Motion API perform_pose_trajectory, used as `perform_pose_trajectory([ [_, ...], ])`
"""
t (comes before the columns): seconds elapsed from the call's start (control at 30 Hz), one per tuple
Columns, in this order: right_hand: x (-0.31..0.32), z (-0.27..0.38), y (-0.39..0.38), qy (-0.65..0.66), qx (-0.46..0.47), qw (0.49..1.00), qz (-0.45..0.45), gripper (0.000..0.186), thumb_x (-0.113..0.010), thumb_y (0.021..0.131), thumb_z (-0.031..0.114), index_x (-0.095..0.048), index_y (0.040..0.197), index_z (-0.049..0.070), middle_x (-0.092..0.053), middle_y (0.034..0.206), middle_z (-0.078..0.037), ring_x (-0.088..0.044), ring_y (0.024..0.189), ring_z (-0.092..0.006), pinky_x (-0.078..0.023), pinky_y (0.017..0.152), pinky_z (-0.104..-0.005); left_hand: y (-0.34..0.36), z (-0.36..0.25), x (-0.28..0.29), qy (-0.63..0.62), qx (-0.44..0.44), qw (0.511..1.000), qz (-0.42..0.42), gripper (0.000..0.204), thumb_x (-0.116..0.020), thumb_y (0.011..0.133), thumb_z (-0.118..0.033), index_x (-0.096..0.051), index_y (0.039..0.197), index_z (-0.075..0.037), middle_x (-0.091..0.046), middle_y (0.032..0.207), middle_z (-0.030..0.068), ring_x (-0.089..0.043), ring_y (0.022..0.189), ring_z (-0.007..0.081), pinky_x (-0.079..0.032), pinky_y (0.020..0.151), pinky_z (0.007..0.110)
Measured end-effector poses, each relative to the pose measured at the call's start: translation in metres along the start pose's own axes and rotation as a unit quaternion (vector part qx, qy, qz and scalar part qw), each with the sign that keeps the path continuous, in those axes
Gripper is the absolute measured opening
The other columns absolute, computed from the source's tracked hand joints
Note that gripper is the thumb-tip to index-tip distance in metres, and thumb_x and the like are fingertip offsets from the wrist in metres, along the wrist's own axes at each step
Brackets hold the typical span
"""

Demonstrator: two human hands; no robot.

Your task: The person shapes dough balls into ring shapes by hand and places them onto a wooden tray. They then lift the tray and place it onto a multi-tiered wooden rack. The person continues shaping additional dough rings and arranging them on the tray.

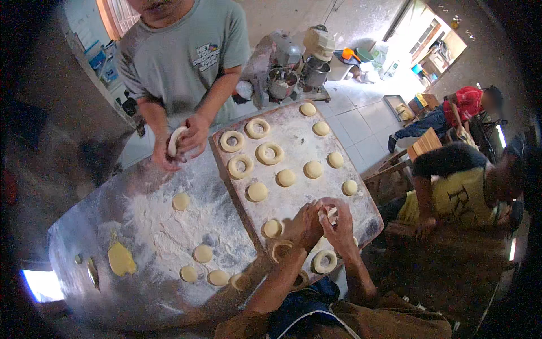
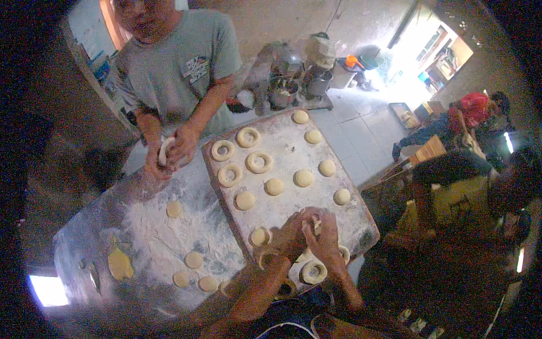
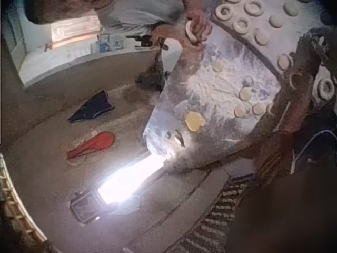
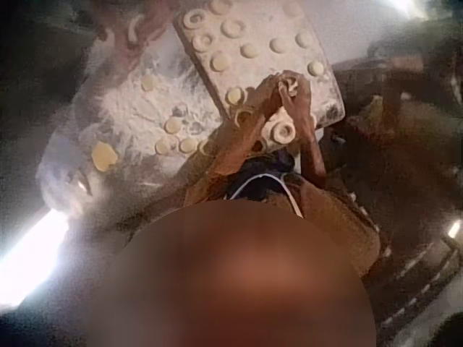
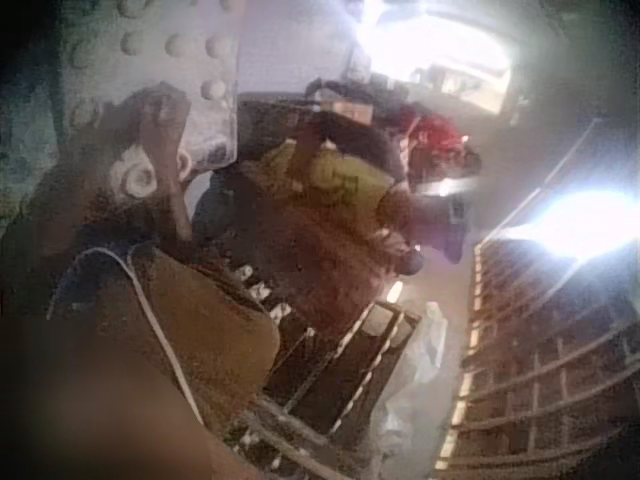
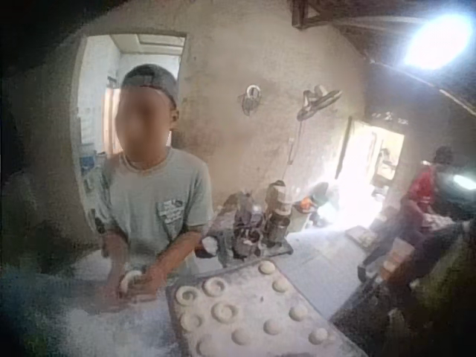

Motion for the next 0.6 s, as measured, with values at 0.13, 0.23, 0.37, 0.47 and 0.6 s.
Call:
perform_pose_trajectory([
  [0.13,0.0,0.0,0.017,0.025,0.002,1.0,-0.016,0.029,-0.058,0.076,0.001,-0.054,0.105,0.003,-0.057,0.096,-0.012,-0.055,0.088,-0.0249,-0.043,0.076,-0.0364,0.015,-0.018,0.008,0.091,-0.013,0.995,0.029,0.036,-0.05,0.085,-0.026,-0.049,0.118,-0.011,-0.054,0.115,0.0149,-0.052,0.103,0.0348,-0.045,0.086,0.044],
  [0.23,-0.004,0.0,0.026,0.028,0.017,0.999,-0.004,0.027,-0.057,0.075,0.0,-0.055,0.102,0.003,-0.057,0.095,-0.011,-0.054,0.087,-0.0238,-0.042,0.073,-0.0349,0.021,-0.007,0.0,0.067,-0.037,0.997,-0.032,0.034,-0.051,0.085,-0.026,-0.05,0.116,-0.012,-0.055,0.114,0.0127,-0.054,0.1,0.0326,-0.047,0.082,0.043],
  [0.37,-0.004,-0.013,0.028,0.046,-0.031,0.998,-0.004,0.026,-0.058,0.076,0.002,-0.056,0.102,0.005,-0.058,0.095,-0.009,-0.054,0.086,-0.0225,-0.042,0.071,-0.0336,0.029,-0.02,0.012,0.075,0.023,0.995,0.063,0.033,-0.054,0.083,-0.029,-0.053,0.111,-0.011,-0.055,0.112,0.0115,-0.053,0.102,0.0301,-0.043,0.086,0.045],
  [0.47,-0.002,-0.016,0.03,0.063,-0.041,0.997,-0.018,0.024,-0.059,0.076,0.003,-0.057,0.1,0.006,-0.057,0.091,-0.009,-0.054,0.085,-0.0228,-0.043,0.071,-0.0336,0.027,-0.018,0.004,0.063,0.001,0.998,0.024,0.03,-0.055,0.081,-0.028,-0.054,0.104,-0.009,-0.055,0.108,0.0114,-0.049,0.106,0.0291,-0.035,0.092,0.047],
  [0.6,0.002,-0.019,0.031,0.05,-0.036,0.998,-0.029,0.022,-0.059,0.077,0.005,-0.059,0.099,0.005,-0.057,0.087,-0.011,-0.054,0.084,-0.026,-0.044,0.073,-0.0352,0.028,-0.006,-0.012,0.079,0.022,0.994,0.076,0.027,-0.053,0.08,-0.021,-0.054,0.104,-0.008,-0.054,0.107,0.0108,-0.049,0.104,0.0279,-0.036,0.09,0.046],
])
Point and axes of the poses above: each hand's wrist, its own y-axis towards the middle knuckle, its own x-axis out of the back of the hand, z = x × y, the point moved 6 cm from there along y, towards the middle knuckle
